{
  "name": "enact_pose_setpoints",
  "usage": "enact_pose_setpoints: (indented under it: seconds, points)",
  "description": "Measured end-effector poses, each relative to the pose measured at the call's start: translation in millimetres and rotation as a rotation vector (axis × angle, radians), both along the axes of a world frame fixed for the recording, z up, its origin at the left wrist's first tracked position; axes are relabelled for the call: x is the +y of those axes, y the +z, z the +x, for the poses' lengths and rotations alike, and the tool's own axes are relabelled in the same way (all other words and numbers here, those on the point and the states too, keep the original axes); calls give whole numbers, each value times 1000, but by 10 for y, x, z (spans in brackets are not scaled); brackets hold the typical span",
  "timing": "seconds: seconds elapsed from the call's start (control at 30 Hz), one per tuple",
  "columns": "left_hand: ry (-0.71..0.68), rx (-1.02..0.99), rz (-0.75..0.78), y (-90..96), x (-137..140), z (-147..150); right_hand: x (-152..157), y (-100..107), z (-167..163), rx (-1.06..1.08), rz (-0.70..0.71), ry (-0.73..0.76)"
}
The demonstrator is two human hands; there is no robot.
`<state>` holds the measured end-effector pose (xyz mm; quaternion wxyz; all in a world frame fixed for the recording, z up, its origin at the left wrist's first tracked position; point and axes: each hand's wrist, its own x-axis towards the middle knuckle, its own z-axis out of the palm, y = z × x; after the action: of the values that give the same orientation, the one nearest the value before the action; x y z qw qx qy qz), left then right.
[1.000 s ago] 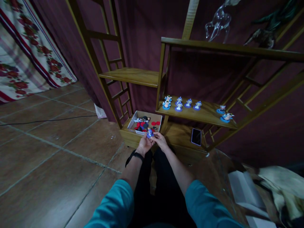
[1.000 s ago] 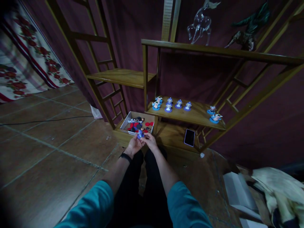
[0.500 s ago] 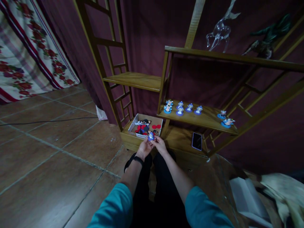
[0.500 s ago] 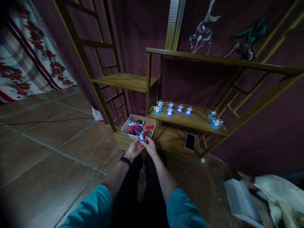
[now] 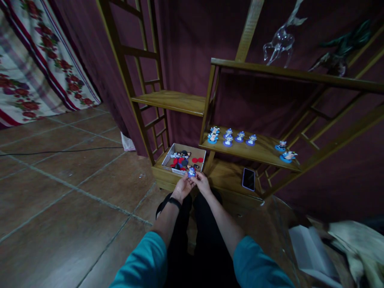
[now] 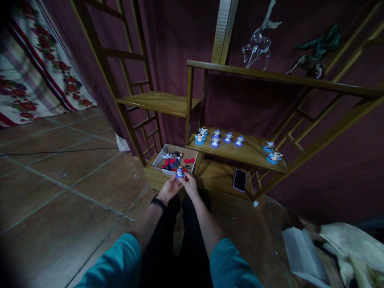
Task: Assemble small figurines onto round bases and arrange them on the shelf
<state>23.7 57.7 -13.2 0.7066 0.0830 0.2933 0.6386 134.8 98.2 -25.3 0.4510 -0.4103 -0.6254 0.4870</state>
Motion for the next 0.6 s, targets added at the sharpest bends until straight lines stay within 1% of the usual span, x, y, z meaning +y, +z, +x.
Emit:
enact_pose_setpoints:
  seconds: [0.17,0.3,0.5,0.6]
  points:
    - [26,1,24,-22,3,14,-51,54,-20,3,-1,-14]
    - [61,21,67,-15,-1,36,-109,126,-31,53,-43,1]
    - [37,25,137,21,-2,45,-137,180,-31,82,-83,20]
    - [38,7,141,14,-1,36,-139,186,-27,93,-85,38]
